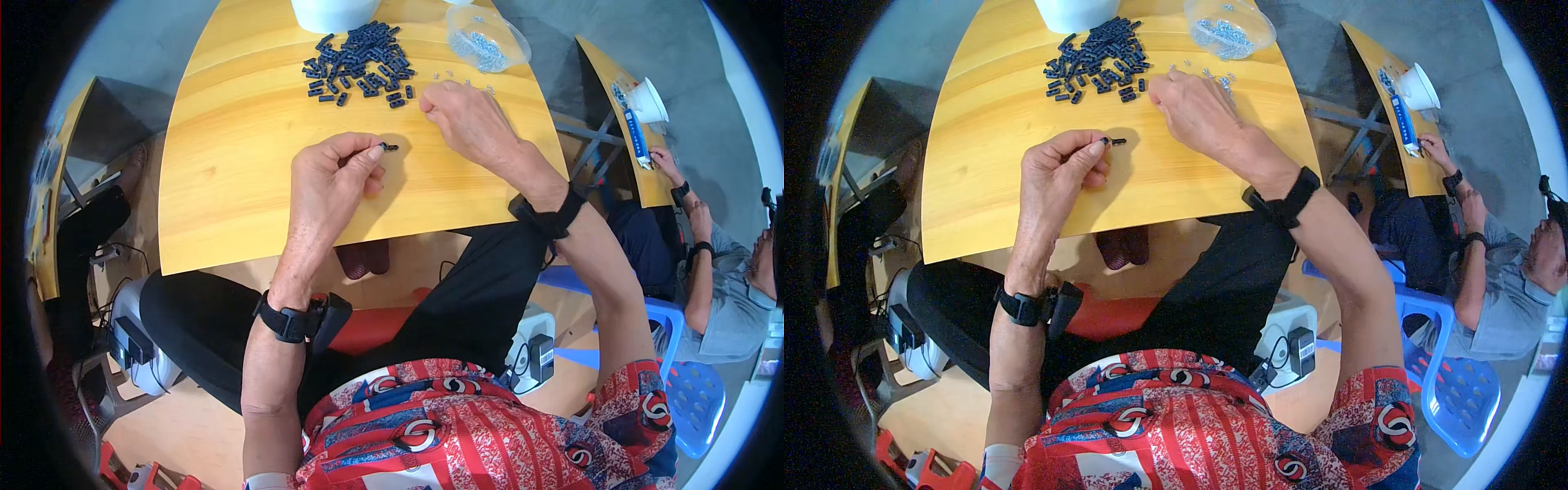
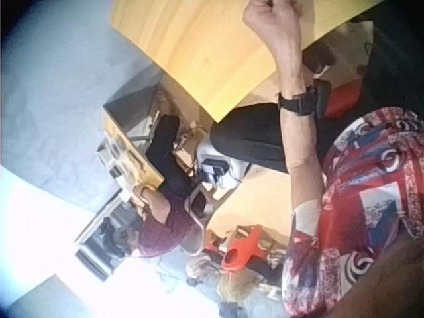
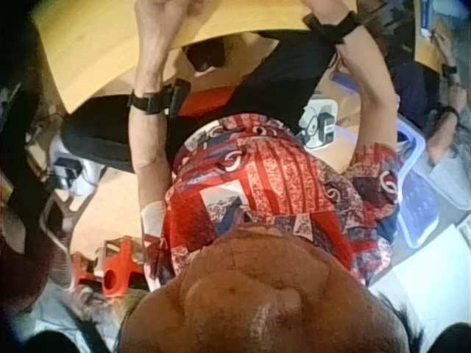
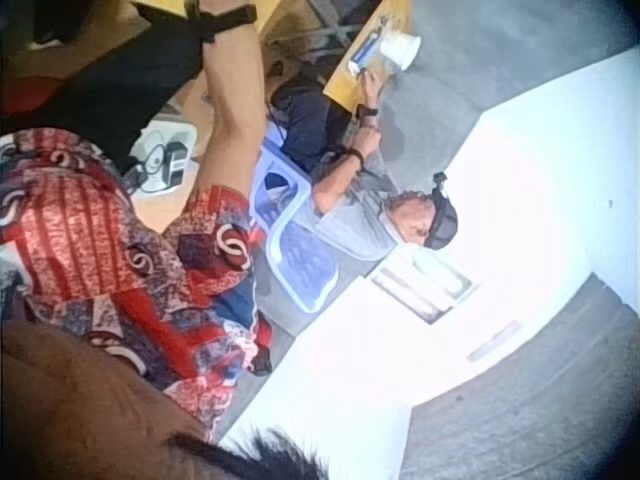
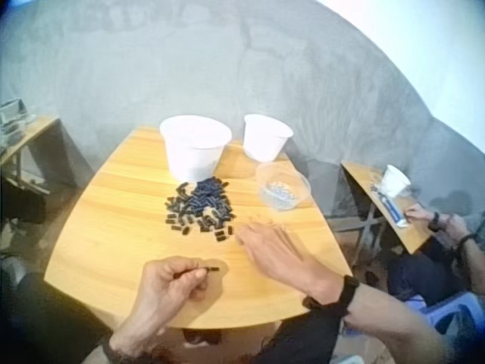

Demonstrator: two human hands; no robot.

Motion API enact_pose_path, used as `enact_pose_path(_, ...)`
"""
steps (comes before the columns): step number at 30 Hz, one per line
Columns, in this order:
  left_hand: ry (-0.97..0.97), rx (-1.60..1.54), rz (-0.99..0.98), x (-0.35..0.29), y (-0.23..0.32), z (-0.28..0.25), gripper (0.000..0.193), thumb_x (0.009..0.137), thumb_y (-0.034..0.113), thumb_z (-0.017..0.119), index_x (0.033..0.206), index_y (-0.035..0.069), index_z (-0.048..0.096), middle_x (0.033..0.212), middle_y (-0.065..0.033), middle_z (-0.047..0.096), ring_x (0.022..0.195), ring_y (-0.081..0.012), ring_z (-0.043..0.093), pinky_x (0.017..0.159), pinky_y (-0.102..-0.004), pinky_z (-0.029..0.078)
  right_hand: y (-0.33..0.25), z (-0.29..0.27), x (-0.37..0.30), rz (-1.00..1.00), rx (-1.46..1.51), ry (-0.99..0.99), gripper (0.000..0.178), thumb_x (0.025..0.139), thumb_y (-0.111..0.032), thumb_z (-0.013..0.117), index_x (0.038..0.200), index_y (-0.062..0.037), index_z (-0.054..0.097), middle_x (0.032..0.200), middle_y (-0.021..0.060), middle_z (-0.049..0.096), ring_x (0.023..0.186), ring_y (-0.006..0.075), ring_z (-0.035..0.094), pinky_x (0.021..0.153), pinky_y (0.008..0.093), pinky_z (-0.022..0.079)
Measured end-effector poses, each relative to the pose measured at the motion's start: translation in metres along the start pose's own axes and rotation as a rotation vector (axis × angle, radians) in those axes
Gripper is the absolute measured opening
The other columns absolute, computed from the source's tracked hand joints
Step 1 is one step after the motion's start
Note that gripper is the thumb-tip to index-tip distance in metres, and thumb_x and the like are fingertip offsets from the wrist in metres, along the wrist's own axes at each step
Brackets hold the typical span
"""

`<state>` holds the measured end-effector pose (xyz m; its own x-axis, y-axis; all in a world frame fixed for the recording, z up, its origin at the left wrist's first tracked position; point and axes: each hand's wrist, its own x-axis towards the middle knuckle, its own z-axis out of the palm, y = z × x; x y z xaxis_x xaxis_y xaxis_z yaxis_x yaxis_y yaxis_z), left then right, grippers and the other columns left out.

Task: The person is manually assembling small black plastic components by inserting one part into another.

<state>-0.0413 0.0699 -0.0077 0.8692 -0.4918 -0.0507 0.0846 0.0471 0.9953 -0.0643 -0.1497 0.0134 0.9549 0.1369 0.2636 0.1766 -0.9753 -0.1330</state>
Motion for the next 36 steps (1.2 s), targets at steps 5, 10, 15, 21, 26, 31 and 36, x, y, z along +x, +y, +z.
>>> enact_pose_path(5,-0.008,-0.008,0.001,0.0,0.002,-0.002,0.015,0.088,0.009,0.062,0.095,-0.004,0.067,0.074,-0.0064,0.065,0.063,-0.0092,0.06,0.057,-0.0218,0.05,-0.018,-0.004,-0.018,0.005,0.091,0.02,0.005,0.077,-0.001,0.052,0.082,-0.0013,0.05,0.078,0.0188,0.057,0.069,0.0407,0.058,0.061,0.0489,0.046)
enact_pose_path(10,0.011,-0.054,-0.001,0.001,0.001,-0.001,0.015,0.087,0.007,0.061,0.095,-0.004,0.066,0.071,-0.0064,0.064,0.062,-0.0093,0.06,0.055,-0.0223,0.05,-0.03,-0.005,-0.035,0.037,0.072,0.036,0.003,0.079,-0.001,0.051,0.081,-0.0024,0.05,0.079,0.0187,0.056,0.069,0.0406,0.057,0.06,0.0483,0.045)
enact_pose_path(15,-0.013,-0.144,-0.006,0.001,-0.002,-0.006,0.015,0.087,0.008,0.063,0.098,-0.002,0.067,0.081,-0.0075,0.067,0.066,-0.01,0.061,0.06,-0.0221,0.052,-0.041,-0.004,-0.041,0.347,0.711,-0.02,0.012,0.083,-0.004,0.057,0.093,0.0009,0.053,0.077,0.0125,0.06,0.057,0.0228,0.056,0.052,0.0343,0.046)
enact_pose_path(21,-0.054,-0.142,-0.008,-0.001,-0.003,-0.008,0.015,0.086,0.007,0.064,0.098,-0.001,0.067,0.081,-0.0073,0.067,0.066,-0.0096,0.061,0.062,-0.0212,0.051,-0.064,0.005,-0.035,0.501,1.44,0.123,0.009,0.087,-0.006,0.058,0.095,-0.0013,0.059,0.075,-0.0016,0.057,0.057,0.0011,0.048,0.045,0.0154,0.036)
enact_pose_path(26,-0.075,-0.098,0.001,0.0,-0.003,-0.006,0.015,0.087,0.007,0.063,0.098,-0.001,0.068,0.08,-0.0069,0.067,0.067,-0.0095,0.06,0.062,-0.0208,0.051,-0.06,0.012,-0.034,0.445,1.434,0.115,0.01,0.087,-0.006,0.058,0.097,-0.0004,0.059,0.076,0.0002,0.059,0.057,0.0029,0.05,0.046,0.0163,0.038)
enact_pose_path(31,-0.058,-0.091,-0.007,-0.002,-0.001,-0.005,0.016,0.087,0.007,0.063,0.099,-0.002,0.067,0.08,-0.0068,0.067,0.067,-0.0095,0.06,0.063,-0.021,0.05,-0.059,0.015,-0.034,0.449,1.514,0.17,0.01,0.09,-0.008,0.057,0.097,-0.0006,0.058,0.08,0.0033,0.062,0.057,0.0038,0.051,0.046,0.0166,0.039)
enact_pose_path(36,-0.058,-0.094,-0.016,-0.001,-0.001,-0.005,0.017,0.087,0.008,0.063,0.1,-0.003,0.066,0.081,-0.0076,0.067,0.067,-0.0095,0.06,0.062,-0.0212,0.05,-0.059,0.015,-0.036,0.467,1.554,0.245,0.011,0.091,-0.01,0.056,0.098,-0.002,0.058,0.083,0.0048,0.064,0.057,0.0041,0.051,0.048,0.017,0.04)
